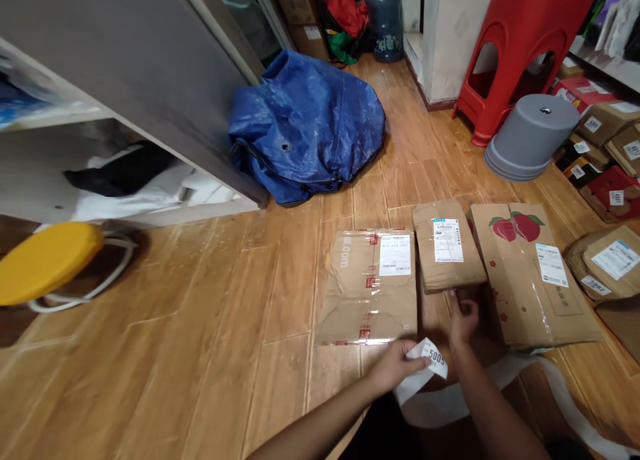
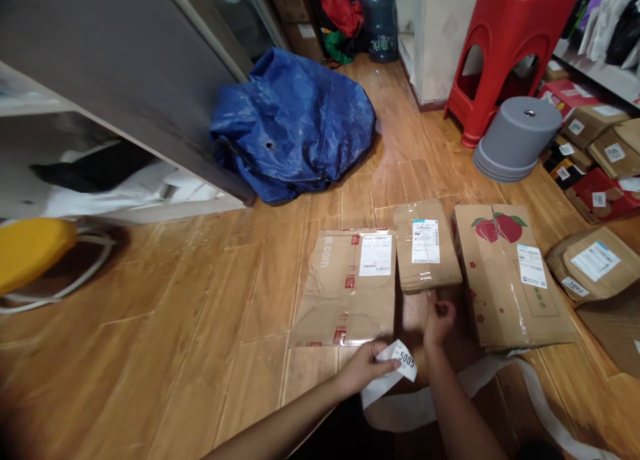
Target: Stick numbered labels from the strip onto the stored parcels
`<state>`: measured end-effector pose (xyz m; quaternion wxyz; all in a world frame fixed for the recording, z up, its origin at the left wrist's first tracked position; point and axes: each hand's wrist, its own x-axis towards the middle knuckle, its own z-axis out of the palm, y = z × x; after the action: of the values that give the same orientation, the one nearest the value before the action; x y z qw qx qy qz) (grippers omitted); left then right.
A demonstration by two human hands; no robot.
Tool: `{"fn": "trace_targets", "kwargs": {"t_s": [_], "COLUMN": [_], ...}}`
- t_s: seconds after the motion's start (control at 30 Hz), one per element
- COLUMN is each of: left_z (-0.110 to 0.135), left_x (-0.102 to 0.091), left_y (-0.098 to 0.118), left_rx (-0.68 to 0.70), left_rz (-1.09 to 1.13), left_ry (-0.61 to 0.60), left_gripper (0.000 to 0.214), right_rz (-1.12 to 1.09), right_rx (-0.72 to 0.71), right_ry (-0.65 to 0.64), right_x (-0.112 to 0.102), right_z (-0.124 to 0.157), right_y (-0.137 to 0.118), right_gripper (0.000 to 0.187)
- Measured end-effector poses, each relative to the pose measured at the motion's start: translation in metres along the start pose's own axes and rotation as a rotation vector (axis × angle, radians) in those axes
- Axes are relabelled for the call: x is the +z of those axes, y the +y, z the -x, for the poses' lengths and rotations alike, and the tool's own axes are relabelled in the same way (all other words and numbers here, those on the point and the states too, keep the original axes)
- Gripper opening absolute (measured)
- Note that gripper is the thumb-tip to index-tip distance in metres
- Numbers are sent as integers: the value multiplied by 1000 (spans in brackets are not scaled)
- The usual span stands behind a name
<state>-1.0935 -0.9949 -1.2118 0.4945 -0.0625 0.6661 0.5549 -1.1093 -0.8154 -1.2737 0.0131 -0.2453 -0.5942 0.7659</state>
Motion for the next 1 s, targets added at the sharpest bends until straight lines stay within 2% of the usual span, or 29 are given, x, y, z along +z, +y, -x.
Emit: {"fn": "trace_targets", "kwargs": {"t_s": [0.1, 0.2, 0.3, 0.37, 0.53, 0.6, 0.67, 0.87, 1.0], "left_z": [-1, -3, -6, -7, -8, -10, -13, -19, -20], "left_x": [-4, -6, -4, -2, -6, -13, -21, -36, -42], "left_y": [4, 7, 12, 18, 35, 40, 44, 44, 40], "left_rx": [71, 157, 270, 344, 347, 353, 345, 348, 356], "left_rz": [91, 195, 255, 280, 324, 299, 231, 81, 4], "left_ry": [46, 164, 340, 402, 389, 410, 382, 273, 232], "left_gripper": [52, 53, 52, 49, 47, 49, 47, 38, 35], "right_rz": [-26, -59, -66, -63, -57, -37, -23, 2, 81], "right_rx": [1, 31, 72, 102, 161, 185, 197, 197, 174], "right_ry": [17, 14, -95, -153, -94, -122, -168, -228, -221], "right_x": [-3, 1, 14, 23, 28, 25, 24, 22, 20], "right_z": [7, 22, 42, 51, 52, 50, 49, 50, 47], "right_y": [-12, -17, -16, -16, -20, -23, -26, -29, -21], "right_gripper": [49, 52, 51, 48, 52, 52, 52, 53, 51]}}
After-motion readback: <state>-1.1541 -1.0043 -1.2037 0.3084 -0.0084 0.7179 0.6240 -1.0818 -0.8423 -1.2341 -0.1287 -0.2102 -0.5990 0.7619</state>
